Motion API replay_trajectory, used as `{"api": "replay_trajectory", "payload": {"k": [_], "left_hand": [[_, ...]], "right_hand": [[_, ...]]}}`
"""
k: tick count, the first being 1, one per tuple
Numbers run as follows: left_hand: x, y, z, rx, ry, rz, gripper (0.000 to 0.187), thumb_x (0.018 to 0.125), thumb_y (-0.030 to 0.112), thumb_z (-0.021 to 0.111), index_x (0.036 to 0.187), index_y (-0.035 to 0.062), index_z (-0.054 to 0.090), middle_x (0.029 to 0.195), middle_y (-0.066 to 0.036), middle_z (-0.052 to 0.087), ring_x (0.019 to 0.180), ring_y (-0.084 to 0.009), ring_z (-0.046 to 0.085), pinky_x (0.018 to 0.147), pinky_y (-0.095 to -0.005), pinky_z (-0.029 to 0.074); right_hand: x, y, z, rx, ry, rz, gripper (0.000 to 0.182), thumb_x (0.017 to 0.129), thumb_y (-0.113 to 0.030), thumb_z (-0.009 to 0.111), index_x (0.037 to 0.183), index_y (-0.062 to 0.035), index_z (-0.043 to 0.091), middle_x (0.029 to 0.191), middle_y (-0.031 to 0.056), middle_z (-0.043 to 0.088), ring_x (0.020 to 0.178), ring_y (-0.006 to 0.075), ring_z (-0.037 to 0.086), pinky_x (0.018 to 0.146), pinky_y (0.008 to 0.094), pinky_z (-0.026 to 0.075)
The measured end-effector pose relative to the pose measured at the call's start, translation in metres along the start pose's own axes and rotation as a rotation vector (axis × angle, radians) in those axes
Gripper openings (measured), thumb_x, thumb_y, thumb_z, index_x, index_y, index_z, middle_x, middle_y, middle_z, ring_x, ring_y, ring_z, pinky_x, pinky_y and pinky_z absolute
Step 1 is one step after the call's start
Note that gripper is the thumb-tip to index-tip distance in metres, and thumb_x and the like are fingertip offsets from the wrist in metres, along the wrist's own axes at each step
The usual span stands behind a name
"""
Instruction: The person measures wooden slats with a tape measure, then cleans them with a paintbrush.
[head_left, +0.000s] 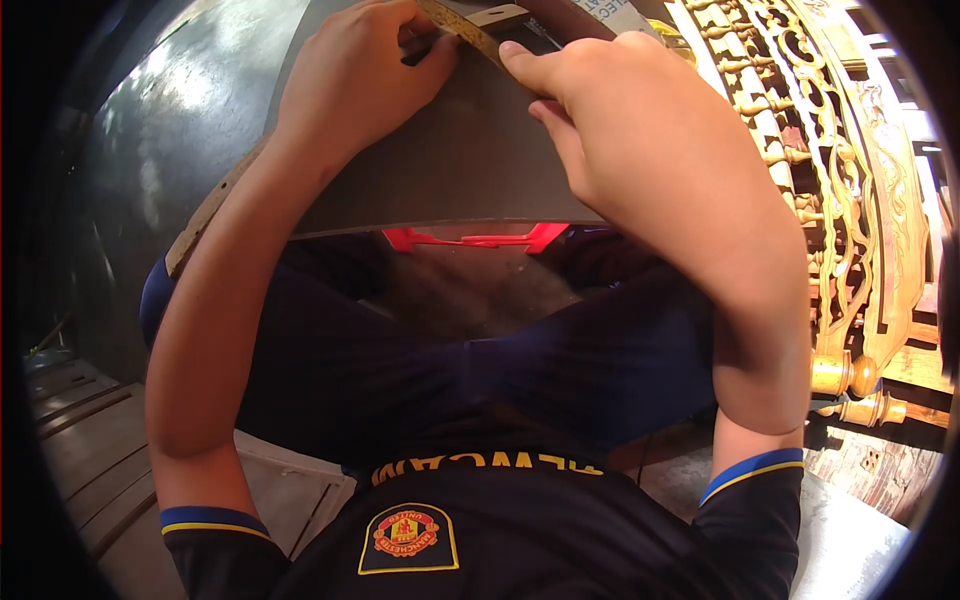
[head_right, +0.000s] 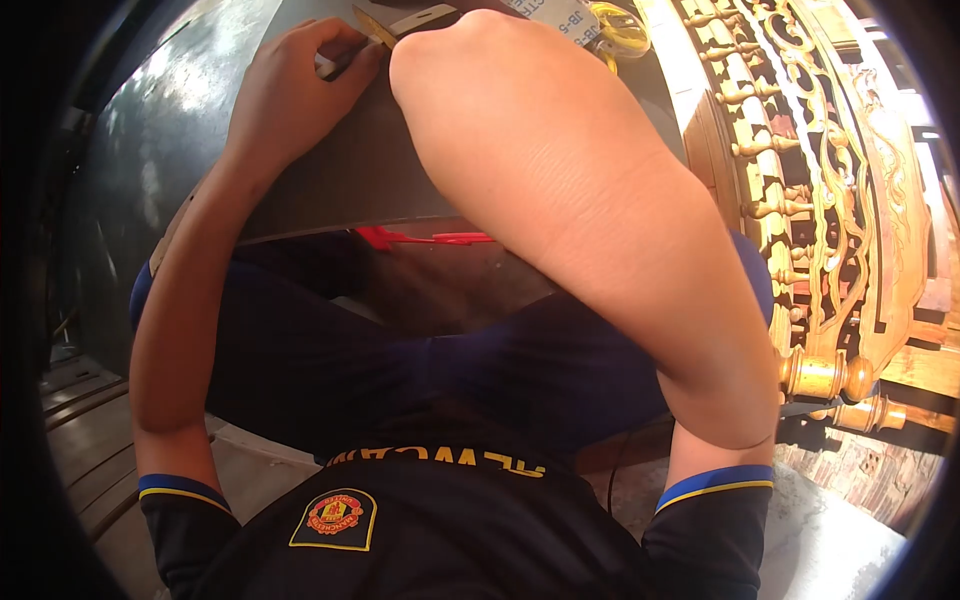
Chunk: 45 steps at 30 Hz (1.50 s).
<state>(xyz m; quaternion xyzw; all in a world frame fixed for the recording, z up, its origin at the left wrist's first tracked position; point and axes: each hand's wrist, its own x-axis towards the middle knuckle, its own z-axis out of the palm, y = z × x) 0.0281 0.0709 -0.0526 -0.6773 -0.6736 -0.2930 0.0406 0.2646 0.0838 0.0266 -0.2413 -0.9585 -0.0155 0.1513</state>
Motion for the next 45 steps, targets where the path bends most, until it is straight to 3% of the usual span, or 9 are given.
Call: {"api": "replay_trajectory", "payload": {"k": [6,9,14,20,24,29,33,37,45], "left_hand": [[-0.004,-0.006,0.001,-0.032,0.023,-0.001,0.034,0.096,0.035,0.077,0.108,0.0033,0.078,0.103,-0.016,0.079,0.098,-0.0335,0.076,0.087,-0.0423,0.059],[0.001,-0.004,0.000,-0.007,-0.015,-0.007,0.034,0.096,0.036,0.077,0.108,0.0035,0.078,0.103,-0.016,0.079,0.097,-0.0337,0.076,0.087,-0.0425,0.059],[-0.001,-0.001,-0.002,0.006,0.002,-0.040,0.035,0.096,0.037,0.078,0.107,0.0039,0.078,0.103,-0.016,0.079,0.097,-0.0338,0.076,0.086,-0.0425,0.059],[0.001,0.001,-0.001,0.022,-0.016,-0.026,0.035,0.096,0.037,0.077,0.108,0.0041,0.079,0.103,-0.016,0.079,0.097,-0.0339,0.076,0.086,-0.0424,0.059],[0.001,-0.004,0.000,-0.007,0.009,-0.011,0.034,0.096,0.037,0.077,0.107,0.0042,0.079,0.102,-0.016,0.079,0.096,-0.0339,0.076,0.086,-0.0423,0.059],[0.001,0.001,-0.002,0.007,-0.008,-0.015,0.034,0.096,0.036,0.077,0.107,0.0040,0.079,0.102,-0.016,0.080,0.096,-0.0339,0.076,0.086,-0.0423,0.059],[0.002,-0.001,-0.003,-0.008,0.000,-0.001,0.033,0.096,0.035,0.077,0.107,0.0038,0.079,0.102,-0.016,0.079,0.096,-0.0340,0.076,0.087,-0.0424,0.059],[0.000,-0.002,-0.001,0.006,0.000,-0.011,0.034,0.096,0.035,0.077,0.107,0.0032,0.079,0.104,-0.016,0.079,0.096,-0.0336,0.076,0.086,-0.0425,0.059],[-0.002,-0.004,-0.001,0.011,-0.001,-0.020,0.034,0.096,0.036,0.077,0.107,0.0036,0.079,0.105,-0.016,0.079,0.099,-0.0331,0.076,0.086,-0.0411,0.059]], "right_hand": [[-0.015,-0.003,-0.022,0.111,-0.132,0.146,0.034,0.095,-0.008,0.069,0.128,-0.0026,0.076,0.094,0.0224,0.074,0.089,0.0420,0.069,0.083,0.0504,0.054],[-0.012,0.005,0.014,-0.040,0.067,0.066,0.035,0.095,-0.007,0.069,0.130,-0.0031,0.075,0.094,0.0219,0.074,0.088,0.0422,0.069,0.083,0.0501,0.054],[-0.016,-0.010,-0.040,0.098,-0.226,0.200,0.035,0.096,-0.011,0.069,0.131,-0.0051,0.075,0.098,0.0215,0.075,0.091,0.0415,0.069,0.085,0.0495,0.054],[0.003,0.001,0.010,0.050,0.072,-0.015,0.036,0.094,-0.006,0.069,0.129,-0.0024,0.075,0.086,0.0248,0.072,0.080,0.0428,0.068,0.074,0.0494,0.053],[-0.005,-0.017,-0.032,0.142,-0.152,0.136,0.036,0.094,-0.006,0.068,0.129,-0.0026,0.075,0.088,0.0247,0.072,0.084,0.0437,0.069,0.078,0.0487,0.053],[-0.002,0.007,0.016,-0.021,0.069,-0.021,0.036,0.095,-0.007,0.069,0.131,-0.0021,0.074,0.091,0.0243,0.073,0.087,0.0437,0.069,0.083,0.0506,0.054],[-0.015,-0.010,-0.037,0.131,-0.190,0.183,0.034,0.095,-0.007,0.069,0.127,-0.0005,0.075,0.093,0.0263,0.073,0.088,0.0434,0.069,0.083,0.0516,0.054],[-0.002,0.006,-0.003,-0.066,-0.035,-0.016,0.035,0.094,-0.005,0.069,0.128,-0.0016,0.076,0.093,0.0262,0.072,0.085,0.0437,0.069,0.078,0.0489,0.053],[-0.012,-0.004,-0.015,0.025,-0.057,0.047,0.035,0.093,-0.006,0.071,0.128,-0.0020,0.076,0.092,0.0238,0.073,0.083,0.0426,0.068,0.077,0.0485,0.053]]}}
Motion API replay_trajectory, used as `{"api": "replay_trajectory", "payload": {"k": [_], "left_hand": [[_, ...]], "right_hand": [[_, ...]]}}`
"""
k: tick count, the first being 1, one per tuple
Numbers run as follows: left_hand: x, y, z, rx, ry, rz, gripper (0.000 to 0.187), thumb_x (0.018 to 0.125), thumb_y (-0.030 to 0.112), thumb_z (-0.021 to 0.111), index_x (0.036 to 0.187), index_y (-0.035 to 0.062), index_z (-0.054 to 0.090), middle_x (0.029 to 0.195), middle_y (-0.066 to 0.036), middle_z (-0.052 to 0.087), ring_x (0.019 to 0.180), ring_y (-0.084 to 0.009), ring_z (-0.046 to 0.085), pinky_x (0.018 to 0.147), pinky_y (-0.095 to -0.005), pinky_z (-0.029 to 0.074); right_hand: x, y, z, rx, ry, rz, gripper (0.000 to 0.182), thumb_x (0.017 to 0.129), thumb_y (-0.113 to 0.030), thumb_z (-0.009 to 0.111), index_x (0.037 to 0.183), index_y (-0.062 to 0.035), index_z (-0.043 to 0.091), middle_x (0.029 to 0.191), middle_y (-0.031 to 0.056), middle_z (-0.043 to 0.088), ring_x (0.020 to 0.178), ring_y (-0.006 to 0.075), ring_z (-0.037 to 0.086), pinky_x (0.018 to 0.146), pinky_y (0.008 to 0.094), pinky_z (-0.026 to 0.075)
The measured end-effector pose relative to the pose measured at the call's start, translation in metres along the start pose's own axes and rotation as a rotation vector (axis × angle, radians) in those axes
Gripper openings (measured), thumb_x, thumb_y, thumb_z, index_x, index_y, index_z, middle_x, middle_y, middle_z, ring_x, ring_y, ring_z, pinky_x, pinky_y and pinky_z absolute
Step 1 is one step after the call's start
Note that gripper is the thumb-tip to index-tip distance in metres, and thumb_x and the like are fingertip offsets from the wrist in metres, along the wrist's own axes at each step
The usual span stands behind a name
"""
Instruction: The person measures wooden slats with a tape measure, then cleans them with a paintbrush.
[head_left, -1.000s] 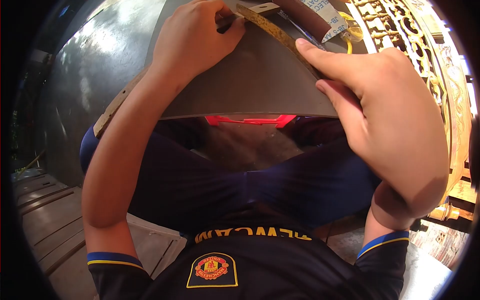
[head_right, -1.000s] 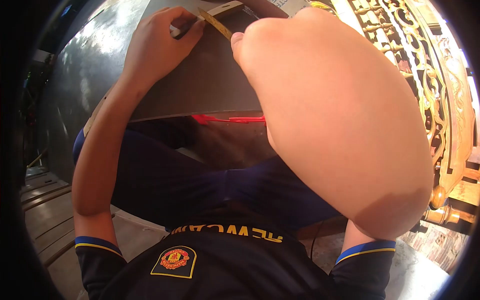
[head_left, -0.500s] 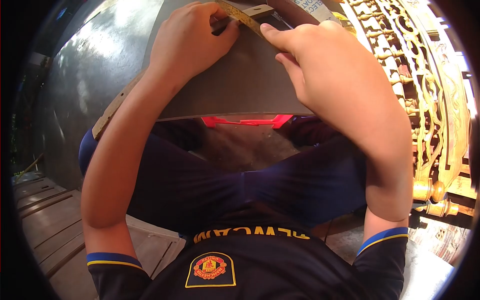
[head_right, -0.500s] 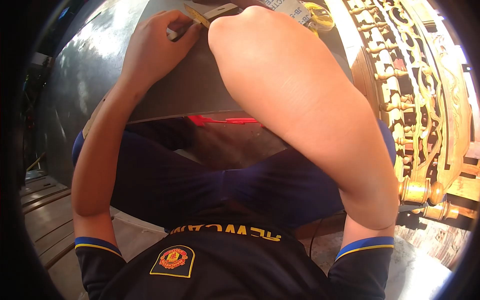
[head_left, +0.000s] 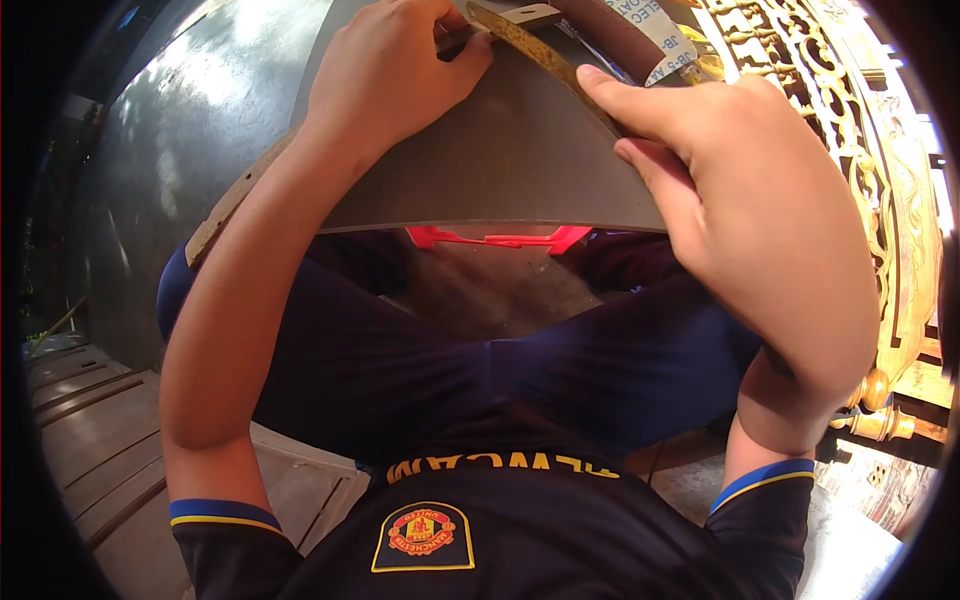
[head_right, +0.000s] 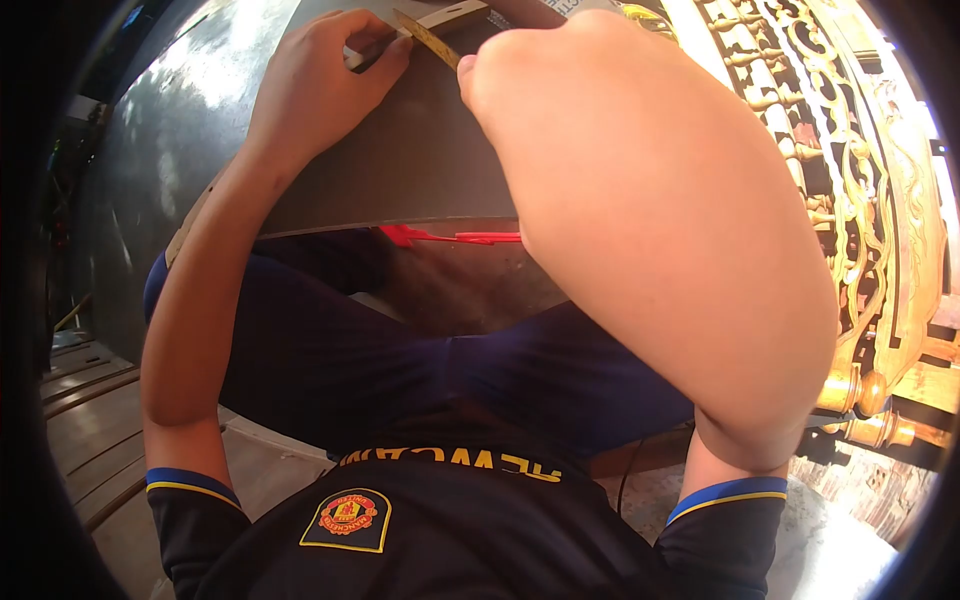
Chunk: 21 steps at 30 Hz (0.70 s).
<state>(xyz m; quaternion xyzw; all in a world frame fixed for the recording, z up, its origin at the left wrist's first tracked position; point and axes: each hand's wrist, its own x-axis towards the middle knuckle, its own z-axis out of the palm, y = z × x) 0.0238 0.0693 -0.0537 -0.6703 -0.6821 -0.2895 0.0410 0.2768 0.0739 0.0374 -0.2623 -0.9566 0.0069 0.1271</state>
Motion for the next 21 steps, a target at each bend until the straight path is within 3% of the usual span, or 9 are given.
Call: {"api": "replay_trajectory", "payload": {"k": [2,8,14,16,19,21], "left_hand": [[0.003,0.003,0.000,0.001,-0.013,0.004,0.035,0.096,0.036,0.077,0.107,0.0036,0.079,0.105,-0.016,0.079,0.098,-0.0331,0.076,0.086,-0.0411,0.059],[0.000,0.004,-0.001,-0.014,0.002,-0.023,0.035,0.096,0.037,0.078,0.107,0.0038,0.078,0.103,-0.015,0.079,0.097,-0.0333,0.076,0.085,-0.0414,0.059],[0.002,0.007,-0.001,0.000,-0.011,-0.006,0.035,0.095,0.037,0.078,0.108,0.0038,0.079,0.103,-0.016,0.079,0.095,-0.0337,0.076,0.085,-0.0418,0.059],[0.001,0.007,-0.001,-0.001,-0.013,-0.010,0.035,0.095,0.036,0.078,0.108,0.0039,0.079,0.102,-0.016,0.079,0.095,-0.0338,0.076,0.086,-0.0420,0.059],[0.001,0.003,0.001,-0.028,0.019,0.020,0.034,0.095,0.036,0.078,0.106,0.0039,0.079,0.101,-0.016,0.079,0.095,-0.0338,0.076,0.086,-0.0419,0.058],[-0.001,0.004,-0.001,-0.025,-0.012,-0.007,0.033,0.095,0.035,0.078,0.106,0.0034,0.079,0.101,-0.016,0.078,0.095,-0.0339,0.076,0.085,-0.0420,0.058]], "right_hand": [[0.004,0.007,0.011,-0.038,0.096,-0.063,0.035,0.093,-0.007,0.071,0.128,-0.0020,0.076,0.090,0.0239,0.072,0.081,0.0423,0.068,0.076,0.0484,0.053],[-0.003,0.002,-0.020,0.080,-0.068,0.063,0.034,0.091,-0.004,0.072,0.125,-0.0002,0.076,0.083,0.0243,0.071,0.075,0.0420,0.067,0.072,0.0474,0.052],[0.021,0.018,0.025,-0.006,0.135,-0.120,0.033,0.092,-0.003,0.069,0.124,-0.0017,0.077,0.086,0.0247,0.071,0.077,0.0419,0.068,0.072,0.0457,0.052],[0.009,0.009,-0.003,0.019,-0.019,0.016,0.034,0.092,-0.004,0.070,0.125,-0.0017,0.077,0.089,0.0248,0.072,0.079,0.0426,0.068,0.075,0.0463,0.053],[-0.011,-0.005,-0.005,0.090,-0.023,0.172,0.035,0.093,-0.006,0.072,0.127,-0.0029,0.076,0.088,0.0249,0.073,0.079,0.0447,0.067,0.078,0.0477,0.055],[0.003,0.005,0.005,-0.077,0.122,-0.076,0.035,0.093,-0.007,0.072,0.128,-0.0037,0.076,0.085,0.0247,0.072,0.078,0.0453,0.067,0.077,0.0480,0.055]]}}
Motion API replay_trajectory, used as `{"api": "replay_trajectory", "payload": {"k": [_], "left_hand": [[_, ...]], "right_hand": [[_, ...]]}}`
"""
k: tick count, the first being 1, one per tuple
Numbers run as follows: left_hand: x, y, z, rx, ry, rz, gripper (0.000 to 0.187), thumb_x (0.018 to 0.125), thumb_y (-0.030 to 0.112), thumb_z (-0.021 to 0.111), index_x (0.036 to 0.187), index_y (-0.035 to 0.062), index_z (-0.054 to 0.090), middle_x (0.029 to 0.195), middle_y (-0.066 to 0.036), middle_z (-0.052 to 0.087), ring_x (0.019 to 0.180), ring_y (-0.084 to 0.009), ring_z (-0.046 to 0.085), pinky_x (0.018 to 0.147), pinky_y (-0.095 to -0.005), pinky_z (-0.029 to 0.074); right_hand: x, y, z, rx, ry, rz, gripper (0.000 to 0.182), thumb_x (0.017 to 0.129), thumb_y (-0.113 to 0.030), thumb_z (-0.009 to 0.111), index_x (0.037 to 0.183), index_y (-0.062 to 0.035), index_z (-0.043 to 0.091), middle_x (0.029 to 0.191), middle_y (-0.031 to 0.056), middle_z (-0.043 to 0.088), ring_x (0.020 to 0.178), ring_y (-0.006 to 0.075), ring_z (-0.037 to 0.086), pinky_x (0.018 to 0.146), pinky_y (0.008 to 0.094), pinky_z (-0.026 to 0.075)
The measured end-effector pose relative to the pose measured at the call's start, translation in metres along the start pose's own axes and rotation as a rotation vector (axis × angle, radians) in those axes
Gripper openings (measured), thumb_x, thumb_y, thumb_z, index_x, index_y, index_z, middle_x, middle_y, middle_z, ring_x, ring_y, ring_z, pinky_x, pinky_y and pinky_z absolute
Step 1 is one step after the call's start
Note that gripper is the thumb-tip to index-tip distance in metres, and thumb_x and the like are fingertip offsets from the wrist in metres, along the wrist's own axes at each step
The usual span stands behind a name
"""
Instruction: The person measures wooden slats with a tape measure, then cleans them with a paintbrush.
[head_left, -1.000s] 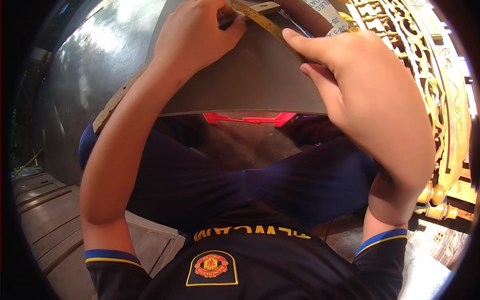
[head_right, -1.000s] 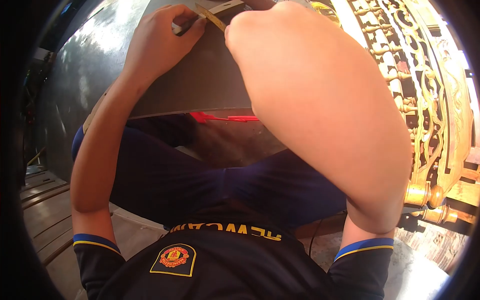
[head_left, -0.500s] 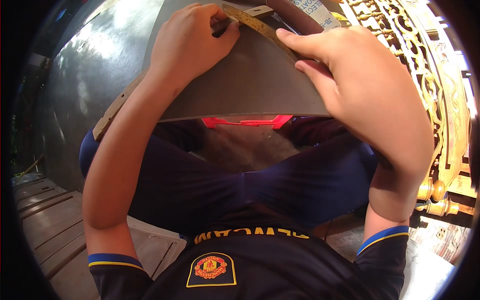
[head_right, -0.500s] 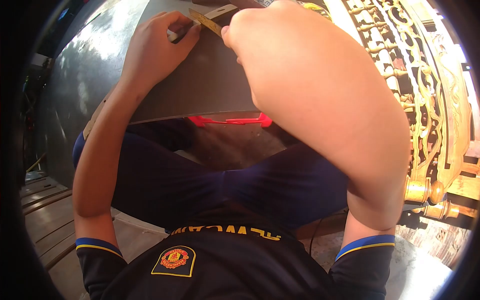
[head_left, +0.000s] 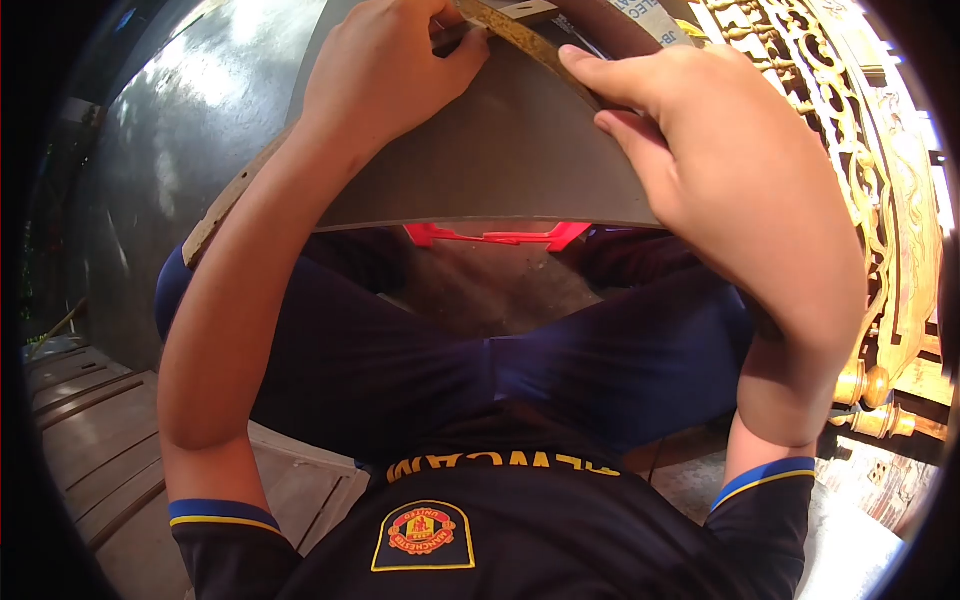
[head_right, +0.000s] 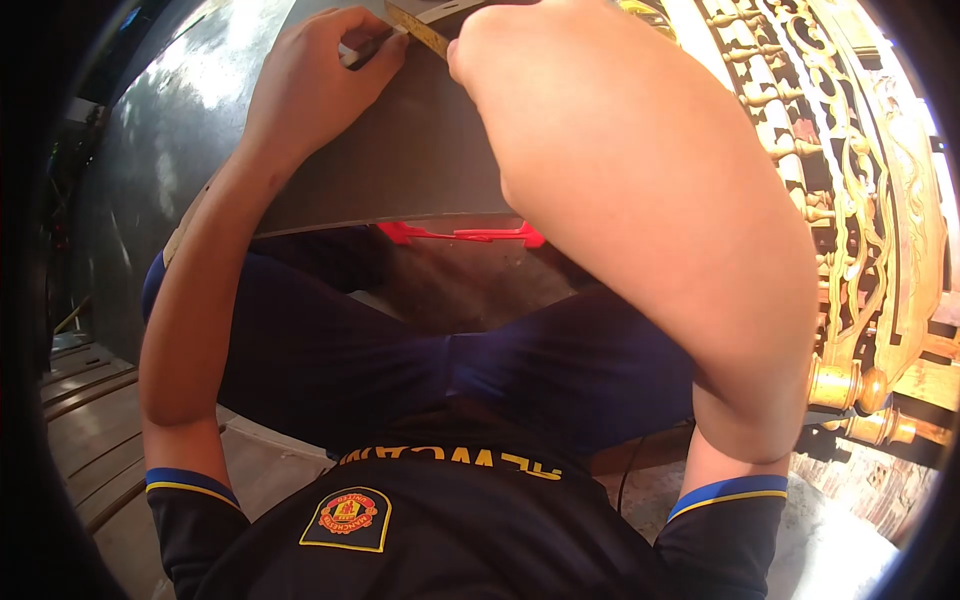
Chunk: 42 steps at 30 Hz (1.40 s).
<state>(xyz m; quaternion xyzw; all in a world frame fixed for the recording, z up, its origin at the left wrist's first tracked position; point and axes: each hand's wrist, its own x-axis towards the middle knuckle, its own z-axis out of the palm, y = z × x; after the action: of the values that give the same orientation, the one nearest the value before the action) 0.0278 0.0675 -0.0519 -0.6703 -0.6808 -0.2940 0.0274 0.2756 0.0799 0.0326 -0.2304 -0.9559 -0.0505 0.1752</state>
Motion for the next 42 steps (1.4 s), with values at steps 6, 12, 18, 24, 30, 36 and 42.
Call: {"api": "replay_trajectory", "payload": {"k": [6,12,18,24,30,36,42], "left_hand": [[0.003,0.004,-0.001,0.007,0.013,0.027,0.033,0.095,0.034,0.078,0.107,0.0028,0.078,0.102,-0.017,0.079,0.095,-0.0339,0.076,0.086,-0.0420,0.058],[0.003,0.000,0.003,-0.010,0.032,0.045,0.033,0.095,0.033,0.078,0.106,0.0022,0.078,0.103,-0.017,0.079,0.096,-0.0343,0.076,0.086,-0.0417,0.059],[0.002,0.001,-0.002,-0.004,0.022,-0.010,0.032,0.095,0.033,0.078,0.106,0.0030,0.078,0.102,-0.016,0.078,0.096,-0.0341,0.076,0.086,-0.0424,0.058],[0.001,0.003,0.004,0.023,0.049,0.008,0.028,0.094,0.031,0.078,0.105,0.0045,0.078,0.100,-0.015,0.076,0.094,-0.0351,0.075,0.084,-0.0448,0.058],[-0.012,0.003,0.007,0.113,0.132,0.119,0.026,0.095,0.028,0.079,0.110,0.0062,0.077,0.104,-0.012,0.071,0.096,-0.0371,0.071,0.086,-0.0457,0.056],[-0.012,0.004,-0.001,0.028,0.071,0.092,0.026,0.094,0.023,0.079,0.113,0.0049,0.077,0.107,-0.012,0.070,0.100,-0.0366,0.070,0.089,-0.0449,0.056],[-0.013,0.010,-0.003,-0.044,0.071,0.050,0.024,0.091,0.020,0.082,0.110,0.0064,0.076,0.107,-0.012,0.068,0.095,-0.0382,0.072,0.085,-0.0489,0.057]], "right_hand": [[-0.006,0.000,-0.015,0.090,-0.162,0.101,0.035,0.095,-0.007,0.071,0.129,-0.0034,0.076,0.090,0.0247,0.073,0.080,0.0429,0.068,0.076,0.0476,0.053],[0.003,0.013,0.024,0.057,-0.040,0.039,0.034,0.096,-0.006,0.068,0.130,-0.0035,0.076,0.095,0.0240,0.074,0.084,0.0431,0.068,0.078,0.0478,0.052],[-0.007,-0.023,-0.025,-0.033,-0.263,0.199,0.037,0.095,-0.009,0.072,0.132,-0.0046,0.075,0.091,0.0234,0.073,0.087,0.0443,0.067,0.085,0.0508,0.052],[0.008,-0.001,0.016,0.141,-0.021,0.188,0.042,0.098,-0.011,0.070,0.139,-0.0046,0.070,0.077,0.0210,0.067,0.070,0.0366,0.063,0.071,0.0440,0.052],[-0.003,0.010,-0.009,0.553,-0.004,0.342,0.054,0.100,-0.002,0.069,0.153,0.0004,0.059,0.074,-0.0006,0.056,0.064,0.0072,0.055,0.059,0.0281,0.047],[-0.012,0.019,-0.006,0.501,-0.172,0.397,0.042,0.101,-0.005,0.067,0.142,0.0001,0.063,0.079,0.0050,0.061,0.063,0.0126,0.063,0.063,0.0286,0.053],[-0.019,0.020,0.000,0.429,-0.097,0.339,0.038,0.099,-0.005,0.066,0.137,-0.0035,0.066,0.074,0.0090,0.063,0.058,0.0181,0.062,0.059,0.0342,0.046]]}}
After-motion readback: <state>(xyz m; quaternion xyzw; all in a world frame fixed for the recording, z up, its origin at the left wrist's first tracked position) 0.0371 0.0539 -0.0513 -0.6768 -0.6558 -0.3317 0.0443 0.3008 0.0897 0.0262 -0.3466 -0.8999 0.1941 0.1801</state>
